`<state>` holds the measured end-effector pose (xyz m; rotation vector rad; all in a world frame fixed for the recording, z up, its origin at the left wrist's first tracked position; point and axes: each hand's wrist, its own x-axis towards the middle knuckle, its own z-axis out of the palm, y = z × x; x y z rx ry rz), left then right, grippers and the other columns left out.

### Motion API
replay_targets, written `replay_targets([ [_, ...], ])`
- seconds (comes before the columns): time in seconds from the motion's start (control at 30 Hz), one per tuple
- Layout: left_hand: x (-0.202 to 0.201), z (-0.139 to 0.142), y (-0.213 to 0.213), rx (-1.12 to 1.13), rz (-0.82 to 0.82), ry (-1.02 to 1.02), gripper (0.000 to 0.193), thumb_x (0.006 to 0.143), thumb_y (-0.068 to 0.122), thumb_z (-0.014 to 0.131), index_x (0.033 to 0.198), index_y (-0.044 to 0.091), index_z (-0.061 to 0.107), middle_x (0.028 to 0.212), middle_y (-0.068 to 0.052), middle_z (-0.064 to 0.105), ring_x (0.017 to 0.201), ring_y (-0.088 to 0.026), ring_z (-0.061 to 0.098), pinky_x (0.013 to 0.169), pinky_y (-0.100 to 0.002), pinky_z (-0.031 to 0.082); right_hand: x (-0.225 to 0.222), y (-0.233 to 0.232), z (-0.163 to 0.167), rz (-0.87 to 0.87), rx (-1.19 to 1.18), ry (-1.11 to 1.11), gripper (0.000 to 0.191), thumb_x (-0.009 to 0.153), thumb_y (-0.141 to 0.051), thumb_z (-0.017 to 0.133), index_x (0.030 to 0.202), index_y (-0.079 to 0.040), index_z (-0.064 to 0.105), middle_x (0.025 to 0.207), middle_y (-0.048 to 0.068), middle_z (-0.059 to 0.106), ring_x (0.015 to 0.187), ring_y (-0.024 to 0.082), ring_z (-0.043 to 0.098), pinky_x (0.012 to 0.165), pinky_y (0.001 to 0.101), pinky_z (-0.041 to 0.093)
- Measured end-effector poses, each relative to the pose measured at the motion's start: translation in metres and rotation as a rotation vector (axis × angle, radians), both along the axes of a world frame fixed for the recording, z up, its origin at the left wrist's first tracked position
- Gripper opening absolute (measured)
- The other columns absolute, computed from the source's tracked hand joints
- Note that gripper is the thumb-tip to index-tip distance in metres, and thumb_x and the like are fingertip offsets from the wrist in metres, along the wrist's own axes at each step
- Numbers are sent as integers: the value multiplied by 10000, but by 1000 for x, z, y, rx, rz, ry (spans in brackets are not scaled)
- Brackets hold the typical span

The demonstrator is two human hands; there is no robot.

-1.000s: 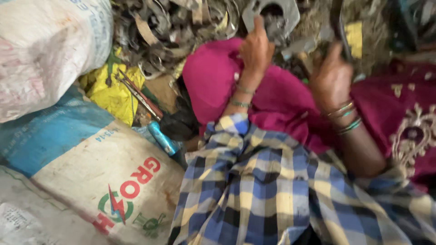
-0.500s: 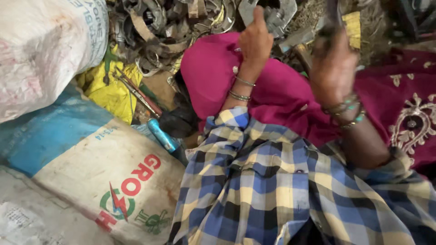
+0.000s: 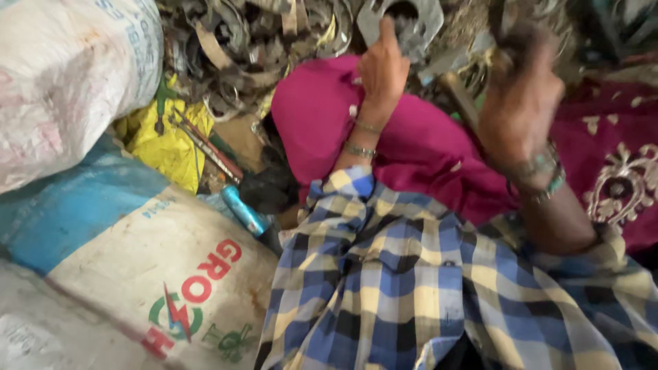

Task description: The person sits on the floor and uses a hammer and a metal rod to repeatedly strike a small metal part held in the left hand. The person adjusts the part's orientation between strikes and continues the process throughout the clip.

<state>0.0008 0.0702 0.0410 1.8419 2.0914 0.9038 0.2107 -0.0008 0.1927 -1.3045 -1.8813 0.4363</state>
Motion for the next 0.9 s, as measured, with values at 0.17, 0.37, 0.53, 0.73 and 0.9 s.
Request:
replay_targets([
  [0.17, -2, -4, -3, 24, -22, 23, 717, 744, 57, 762, 1380, 28, 432, 743, -151, 682, 649, -358, 690, 532, -496, 500, -18, 4, -56, -12, 52, -358, 232, 1102, -115, 487, 1257, 57, 505, 840, 199, 675, 669, 330, 640, 553, 442, 498],
  [0.37, 1, 0, -4, 94, 7, -7, 645, 711, 34, 744, 1290, 38, 460, 707, -173, 666, 633, -390, 681, 515, -502, 491, -5, 28, -64, -186, -332, -450, 281, 1206, -243, 520, 1296, 23, 534, 706, 202, 624, 595, 362, 620, 497, 469, 465],
  [0.53, 3, -3, 1, -36, 7, -36, 625, 750, 15, 730, 1310, 25, 452, 694, -170, 672, 605, -353, 698, 488, -460, 514, 10, -12, -21, -104, 168, 253, 280, 1188, -232, 529, 1293, 27, 524, 807, 184, 640, 681, 340, 641, 576, 444, 496],
  [0.73, 3, -4, -3, -93, -16, -85, 697, 719, -1, 747, 1357, 0, 465, 657, -132, 676, 590, -300, 706, 489, -439, 515, -21, 14, -69, 1, -190, -624, 240, 1099, -192, 606, 1212, 13, 556, 743, 141, 634, 618, 329, 620, 536, 434, 472],
  [0.9, 1, -5, -5, 0, -30, 22, 682, 743, 50, 796, 1340, -3, 471, 687, -157, 666, 598, -340, 679, 495, -477, 482, 11, -21, -50, -176, -199, 208, 345, 1155, -226, 604, 1196, 108, 533, 684, 108, 572, 536, 227, 529, 478, 354, 398],
])
